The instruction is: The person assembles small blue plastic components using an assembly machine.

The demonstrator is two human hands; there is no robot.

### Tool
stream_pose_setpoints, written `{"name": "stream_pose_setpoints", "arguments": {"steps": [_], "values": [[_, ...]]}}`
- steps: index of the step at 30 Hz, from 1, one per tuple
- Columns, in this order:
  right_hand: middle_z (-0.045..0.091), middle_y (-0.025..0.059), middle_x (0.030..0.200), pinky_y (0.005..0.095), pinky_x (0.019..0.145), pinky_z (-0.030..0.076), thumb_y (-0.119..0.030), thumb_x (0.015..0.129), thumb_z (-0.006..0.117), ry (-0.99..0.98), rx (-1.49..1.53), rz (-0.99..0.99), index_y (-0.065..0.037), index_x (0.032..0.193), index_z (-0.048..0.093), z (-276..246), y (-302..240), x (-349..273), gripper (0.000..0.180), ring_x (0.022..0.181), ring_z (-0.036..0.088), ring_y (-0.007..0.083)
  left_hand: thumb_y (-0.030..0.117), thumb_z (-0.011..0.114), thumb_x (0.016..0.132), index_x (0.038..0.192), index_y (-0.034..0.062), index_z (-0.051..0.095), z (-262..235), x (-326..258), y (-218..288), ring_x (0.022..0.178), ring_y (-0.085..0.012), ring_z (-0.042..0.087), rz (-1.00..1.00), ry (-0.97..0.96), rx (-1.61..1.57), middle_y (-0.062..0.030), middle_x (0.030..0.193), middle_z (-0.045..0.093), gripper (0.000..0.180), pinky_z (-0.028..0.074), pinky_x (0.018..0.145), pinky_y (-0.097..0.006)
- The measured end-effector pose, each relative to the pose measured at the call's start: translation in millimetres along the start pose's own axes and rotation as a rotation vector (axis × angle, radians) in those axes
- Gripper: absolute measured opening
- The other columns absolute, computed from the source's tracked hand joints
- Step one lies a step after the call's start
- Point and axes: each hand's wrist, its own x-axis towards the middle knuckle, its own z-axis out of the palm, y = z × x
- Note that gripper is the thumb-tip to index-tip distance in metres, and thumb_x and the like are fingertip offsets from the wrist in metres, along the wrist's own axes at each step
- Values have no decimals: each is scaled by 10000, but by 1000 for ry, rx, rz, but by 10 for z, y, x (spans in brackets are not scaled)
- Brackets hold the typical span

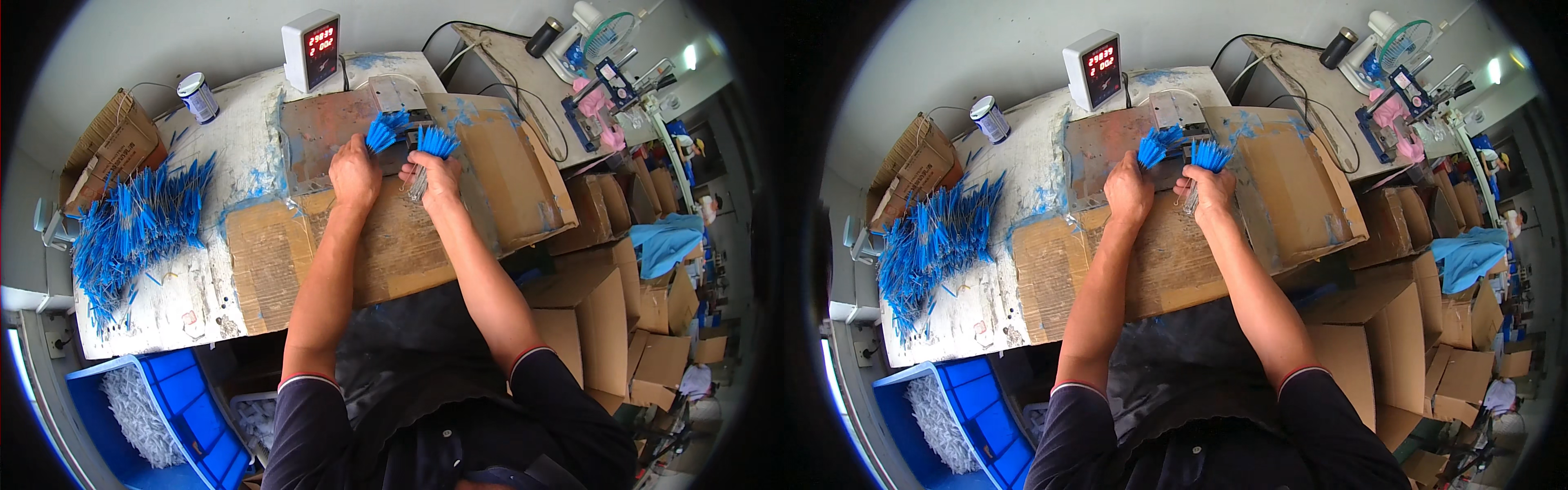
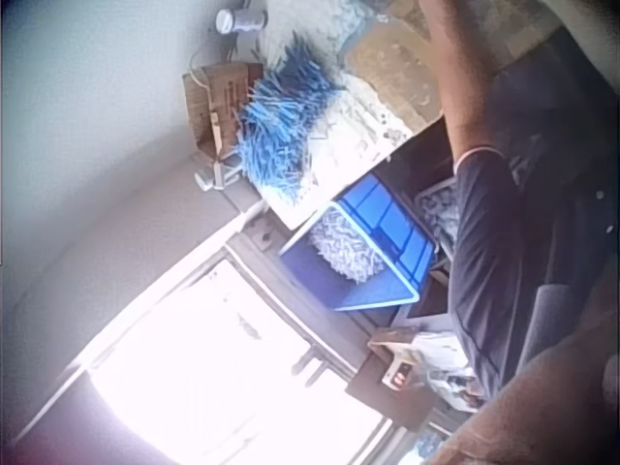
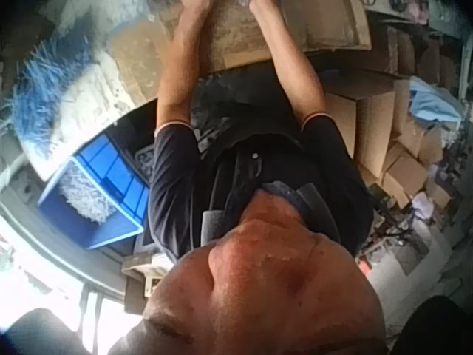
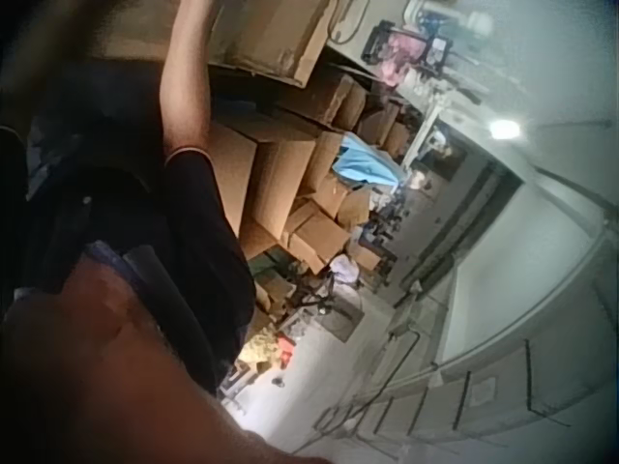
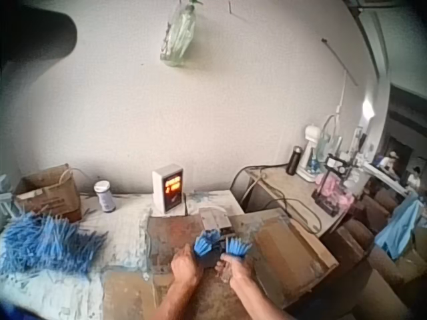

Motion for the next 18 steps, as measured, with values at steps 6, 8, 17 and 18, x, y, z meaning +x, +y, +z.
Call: {"name": "stream_pose_setpoints", "arguments": {"steps": [6, 8, 17, 18], "values": [[661, 98, 762, 353, 515, 586, 33, 784, 732, -17, 9, -16, 2, 856, 644, -8, -28, -32, 118, 557, 634, 201, 78, 614, 839, 1012, 27, 623, -2, 16, -5, 899, -356, 660, 5, -13, -5, -182, 901, 689, 181, 509, 807, -461], [666, 97, 770, 351, 516, 586, 36, 789, 734, -24, -13, -15, 2, 855, 647, -34, -30, -25, 115, 562, 635, 197, 79, 614, 838, 988, 29, 627, -14, 19, 8, 895, -355, 658, 7, -55, 6, -179, 889, 686, 158, 508, 801, -463], [677, 111, 790, 354, 553, 604, 32, 754, 735, -158, -66, 32, 24, 886, 660, -152, -100, -79, 151, 625, 682, 228, 41, 603, 770, 911, 18, 615, 36, 8, -46, 879, -380, 647, 159, 3, 28, -181, 886, 676, 143, 506, 777, -475], [678, 115, 792, 356, 560, 607, 31, 748, 732, -161, -70, 30, 28, 887, 660, -159, -104, -94, 156, 630, 686, 233, 50, 605, 782, 885, 18, 601, 36, 10, -54, 888, -374, 644, 145, -20, 42, -182, 890, 673, 108, 504, 782, -468]]}}
